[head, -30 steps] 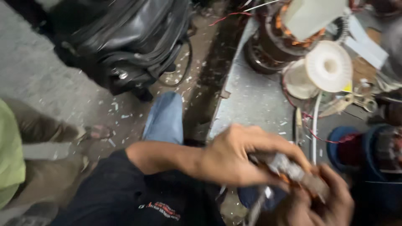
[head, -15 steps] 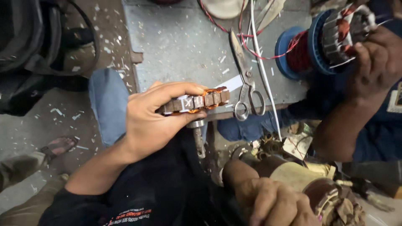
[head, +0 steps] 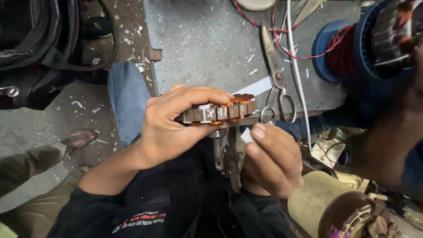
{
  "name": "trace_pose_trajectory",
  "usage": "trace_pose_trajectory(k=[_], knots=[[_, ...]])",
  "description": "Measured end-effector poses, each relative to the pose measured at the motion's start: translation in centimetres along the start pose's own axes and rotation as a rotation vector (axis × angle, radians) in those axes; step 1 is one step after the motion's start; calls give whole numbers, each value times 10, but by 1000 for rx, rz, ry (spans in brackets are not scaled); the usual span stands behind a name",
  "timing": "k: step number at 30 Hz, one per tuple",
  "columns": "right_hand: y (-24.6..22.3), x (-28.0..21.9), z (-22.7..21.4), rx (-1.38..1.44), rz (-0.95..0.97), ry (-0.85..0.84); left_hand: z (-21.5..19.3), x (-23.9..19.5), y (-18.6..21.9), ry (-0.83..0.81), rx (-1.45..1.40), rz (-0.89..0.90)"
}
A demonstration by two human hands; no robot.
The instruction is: The person cuts small pieces of white insulating tape using scissors and inserts them into the slots of a copper-wound motor stator. The person repeats this process for multiple slots while seated on the floor in a workshop.
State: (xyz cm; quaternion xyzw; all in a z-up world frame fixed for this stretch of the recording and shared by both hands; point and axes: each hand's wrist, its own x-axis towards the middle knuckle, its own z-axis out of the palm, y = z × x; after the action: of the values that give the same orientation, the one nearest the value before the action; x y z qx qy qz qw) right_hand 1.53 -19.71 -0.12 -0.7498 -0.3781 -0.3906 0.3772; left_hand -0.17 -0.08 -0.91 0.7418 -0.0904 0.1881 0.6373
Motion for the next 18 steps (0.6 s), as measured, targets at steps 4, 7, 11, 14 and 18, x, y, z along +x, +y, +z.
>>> trace_pose_trajectory(k=[4,7,11,14,18], knots=[[-6,25,-7,-46,-21,-232,0,0,1,0,-12,-4],[0,32,-10,-52,-72,-340,-1,5,4,-19,-13,10],[10,27,-9,27,-100,-294,-13,14,9,-155,-89,-2],[9,24,-3,36,17,-209,-22,15,9,-235,-171,3],[6,25,4,82,91,-109,-15,13,4,-195,-170,28]])
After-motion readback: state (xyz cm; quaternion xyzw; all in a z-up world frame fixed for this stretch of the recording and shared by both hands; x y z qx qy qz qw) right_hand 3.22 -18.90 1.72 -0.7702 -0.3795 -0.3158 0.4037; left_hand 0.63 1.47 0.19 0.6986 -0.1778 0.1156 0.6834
